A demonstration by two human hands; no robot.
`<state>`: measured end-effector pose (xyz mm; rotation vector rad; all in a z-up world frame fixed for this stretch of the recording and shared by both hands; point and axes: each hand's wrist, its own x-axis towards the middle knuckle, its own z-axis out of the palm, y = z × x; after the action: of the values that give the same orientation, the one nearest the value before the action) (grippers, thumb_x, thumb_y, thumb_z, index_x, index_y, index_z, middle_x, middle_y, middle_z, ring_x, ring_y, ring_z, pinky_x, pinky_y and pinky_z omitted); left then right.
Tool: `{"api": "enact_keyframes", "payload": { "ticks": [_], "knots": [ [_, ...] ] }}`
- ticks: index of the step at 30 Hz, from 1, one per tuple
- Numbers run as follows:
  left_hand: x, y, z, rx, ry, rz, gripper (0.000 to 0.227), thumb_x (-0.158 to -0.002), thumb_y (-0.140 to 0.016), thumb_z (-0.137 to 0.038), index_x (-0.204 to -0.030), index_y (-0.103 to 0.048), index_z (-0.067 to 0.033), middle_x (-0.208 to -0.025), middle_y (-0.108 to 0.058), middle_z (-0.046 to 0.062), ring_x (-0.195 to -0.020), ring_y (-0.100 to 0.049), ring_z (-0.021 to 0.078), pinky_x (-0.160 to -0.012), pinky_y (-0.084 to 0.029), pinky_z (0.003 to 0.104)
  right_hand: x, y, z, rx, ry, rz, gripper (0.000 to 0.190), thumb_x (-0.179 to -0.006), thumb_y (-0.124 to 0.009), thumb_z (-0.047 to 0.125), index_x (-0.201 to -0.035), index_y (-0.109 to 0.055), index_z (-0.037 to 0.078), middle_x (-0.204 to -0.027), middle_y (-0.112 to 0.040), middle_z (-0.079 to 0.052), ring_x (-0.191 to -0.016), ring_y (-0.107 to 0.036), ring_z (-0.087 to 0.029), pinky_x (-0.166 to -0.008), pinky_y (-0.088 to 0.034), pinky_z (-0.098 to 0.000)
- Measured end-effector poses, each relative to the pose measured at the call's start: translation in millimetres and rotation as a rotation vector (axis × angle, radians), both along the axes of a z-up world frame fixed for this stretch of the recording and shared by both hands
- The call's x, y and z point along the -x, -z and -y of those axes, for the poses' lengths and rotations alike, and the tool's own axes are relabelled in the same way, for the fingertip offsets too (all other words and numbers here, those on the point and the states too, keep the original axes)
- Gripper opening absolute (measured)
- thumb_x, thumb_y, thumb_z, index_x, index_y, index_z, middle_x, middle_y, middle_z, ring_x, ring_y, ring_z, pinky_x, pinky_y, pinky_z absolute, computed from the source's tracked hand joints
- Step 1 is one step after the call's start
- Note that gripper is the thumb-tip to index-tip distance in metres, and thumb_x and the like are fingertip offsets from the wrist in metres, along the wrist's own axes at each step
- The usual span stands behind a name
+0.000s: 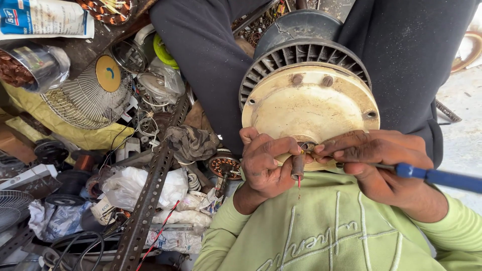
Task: Repairing a ceiling fan motor by adjusting wiring and internal components using tools.
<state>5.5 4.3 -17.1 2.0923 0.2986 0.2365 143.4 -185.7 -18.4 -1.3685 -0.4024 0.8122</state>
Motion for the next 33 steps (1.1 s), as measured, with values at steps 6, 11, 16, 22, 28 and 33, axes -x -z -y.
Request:
{"api": "enact_keyframes", "payload": {
  "ticks": [6, 11, 16, 22, 28, 33],
  "knots": [
    [-3, -3, 1, 0.002, -0.010, -0.003, 0.067, -0.076, -0.088, 0.004, -0.107, -0.033, -0.0200, -0.100, -0.074, -0.001, -0.070, -0.054, 0.0125, -0.091, -0.031, 0.042, -15, -7, -12, -0.070, -0.036, 0.043, 0.021, -0.102, -0.065, 0.020, -0.095, -0.065, 0.001, -0.100, -0.075, -0.019, -0.096, -0.080, -0.028, -0.081, -0.066, -0.0362],
    [-18, -14, -5, -0.032, 0.001, 0.020, 0.067, -0.077, -0.087, 0.008, -0.118, -0.041, -0.0176, -0.099, -0.073, 0.000, -0.082, -0.071, 0.0175, -0.086, -0.036, 0.041, -25, -16, -19, -0.101, -0.078, 0.134, 0.021, -0.099, -0.065, 0.022, -0.094, -0.063, 0.002, -0.097, -0.074, -0.018, -0.095, -0.079, -0.029, -0.080, -0.066, -0.0383],
    [-18, -11, -4, -0.014, -0.013, 0.025, 0.065, -0.084, -0.085, 0.008, -0.122, -0.038, -0.0182, -0.107, -0.074, -0.002, -0.081, -0.065, 0.0149, -0.088, -0.035, 0.039, -30, -14, -25, -0.134, -0.119, 0.222, 0.022, -0.098, -0.065, 0.020, -0.091, -0.062, -0.002, -0.094, -0.073, -0.020, -0.092, -0.078, -0.032, -0.078, -0.065, -0.0408],
    [-20, -11, -4, -0.075, 0.015, 0.025, 0.057, -0.082, -0.079, 0.008, -0.121, -0.045, -0.0148, -0.107, -0.076, -0.002, -0.076, -0.058, 0.0125, -0.089, -0.034, 0.038, -24, 19, -22, -0.359, -0.113, 0.389, 0.025, -0.099, -0.066, 0.016, -0.085, -0.062, -0.005, -0.087, -0.071, -0.024, -0.084, -0.078, -0.033, -0.070, -0.062, -0.0428],
    [-11, -9, 2, -0.072, 0.004, 0.036, 0.054, -0.081, -0.083, 0.007, -0.118, -0.051, -0.0143, -0.109, -0.076, -0.004, -0.071, -0.053, 0.0109, -0.086, -0.035, 0.034, -20, 34, 0, -0.436, -0.131, 0.412, 0.031, -0.097, -0.069, 0.024, -0.084, -0.067, -0.003, -0.083, -0.073, -0.024, -0.071, -0.077, -0.025, -0.063, -0.063, -0.0356],
    [-10, -5, 4, -0.019, 0.013, 0.097, 0.063, -0.086, -0.080, 0.010, -0.128, -0.043, -0.0186, -0.110, -0.076, -0.001, -0.080, -0.069, 0.0104, -0.087, -0.036, 0.035, -16, 14, 0, -0.188, -0.085, 0.265, 0.035, -0.104, -0.060, 0.032, -0.090, -0.068, 0.002, -0.089, -0.075, -0.018, -0.077, -0.079, -0.025, -0.069, -0.063, -0.0359]
  ]
}}
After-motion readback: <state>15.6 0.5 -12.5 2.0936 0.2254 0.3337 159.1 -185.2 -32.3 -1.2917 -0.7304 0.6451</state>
